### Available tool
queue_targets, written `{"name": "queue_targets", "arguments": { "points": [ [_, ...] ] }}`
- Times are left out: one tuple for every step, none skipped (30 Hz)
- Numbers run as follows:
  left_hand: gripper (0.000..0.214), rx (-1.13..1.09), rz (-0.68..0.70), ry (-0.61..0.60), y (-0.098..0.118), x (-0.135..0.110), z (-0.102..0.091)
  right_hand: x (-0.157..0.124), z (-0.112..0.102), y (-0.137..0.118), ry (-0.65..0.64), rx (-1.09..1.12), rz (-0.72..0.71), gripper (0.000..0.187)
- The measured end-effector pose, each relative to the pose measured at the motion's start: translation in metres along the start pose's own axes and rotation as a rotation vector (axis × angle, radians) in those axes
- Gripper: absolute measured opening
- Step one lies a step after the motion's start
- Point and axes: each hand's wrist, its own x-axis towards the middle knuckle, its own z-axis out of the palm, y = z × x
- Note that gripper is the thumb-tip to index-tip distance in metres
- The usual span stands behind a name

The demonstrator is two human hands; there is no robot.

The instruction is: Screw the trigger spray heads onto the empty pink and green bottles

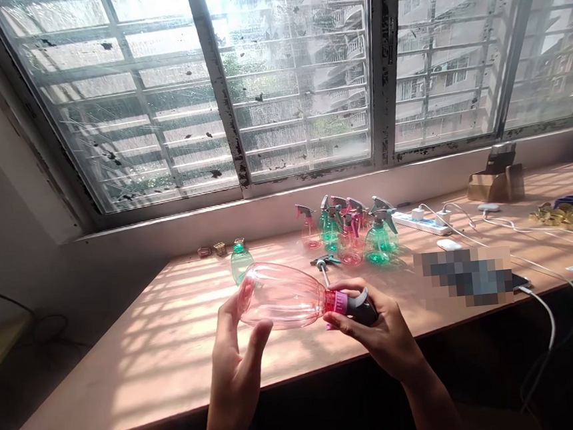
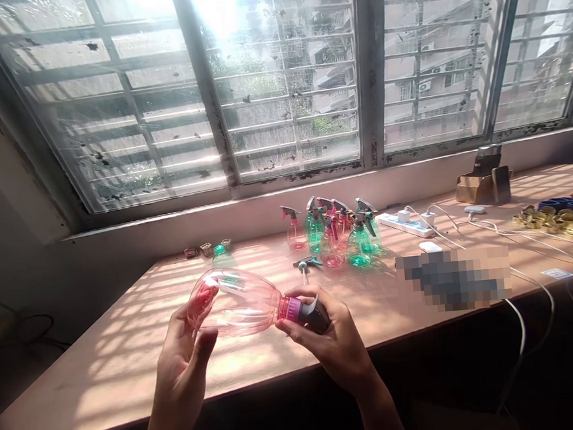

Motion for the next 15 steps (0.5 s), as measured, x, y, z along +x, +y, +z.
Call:
{"name": "queue_targets", "arguments": {
  "points": [
    [0.062,-0.006,-0.017,0.013,0.0014,0.0002,0.002,0.0003,0.0004,0.0003,0.005,-0.008,-0.003,0.035],
    [0.061,-0.014,-0.023,0.016,0.0029,0.0005,0.0036,0.0006,0.0008,0.0003,0.009,-0.004,-0.001,0.036],
    [0.06,-0.022,-0.013,0.013,0.0043,0.0007,0.0048,0.0009,0.0012,0.0,0.018,0.013,0.006,0.037],
    [0.058,-0.025,0.008,0.003,0.0053,0.0008,0.0053,0.0012,0.0015,-0.0005,0.034,0.041,0.022,0.038],
    [0.056,-0.022,0.037,-0.013,0.0059,0.0009,0.0053,0.0015,0.0017,-0.0012,0.056,0.078,0.046,0.039],
    [0.056,-0.013,0.069,-0.031,0.0059,0.001,0.0047,0.0018,0.0017,-0.0021,0.081,0.116,0.074,0.041],
    [0.056,-0.001,0.099,-0.048,0.0052,0.001,0.0037,0.0021,0.0016,-0.0032,0.105,0.154,0.103,0.043],
    [0.056,0.01,0.124,-0.064,0.0042,0.0009,0.0025,0.0023,0.0014,-0.0042,0.123,0.185,0.13,0.044],
    [0.057,0.02,0.142,-0.077,0.0029,0.0007,0.0012,0.0024,0.0011,-0.0051,0.131,0.208,0.15,0.045],
    [0.058,0.031,0.152,-0.086,0.0015,0.0005,0.0,0.0024,0.0006,-0.0058,0.132,0.222,0.161,0.046],
    [0.061,0.044,0.151,-0.092,0.0003,0.0003,-0.0011,0.0023,0.0002,-0.0063,0.128,0.227,0.162,0.046],
    [0.063,0.056,0.142,-0.097,-0.0006,0.0,-0.0019,0.0021,-0.0003,-0.0065,0.122,0.221,0.156,0.045],
    [0.065,0.064,0.13,-0.099,-0.0013,-0.0003,-0.0024,0.0017,-0.0008,-0.0064,0.112,0.205,0.142,0.044],
    [0.066,0.064,0.115,-0.098,-0.0018,-0.0005,-0.0026,0.0013,-0.0011,-0.0059,0.093,0.182,0.123,0.042],
    [0.065,0.056,0.098,-0.088,-0.002,-0.0007,-0.0025,0.0009,-0.0013,-0.0052,0.067,0.152,0.1,0.04]
  ]
}}
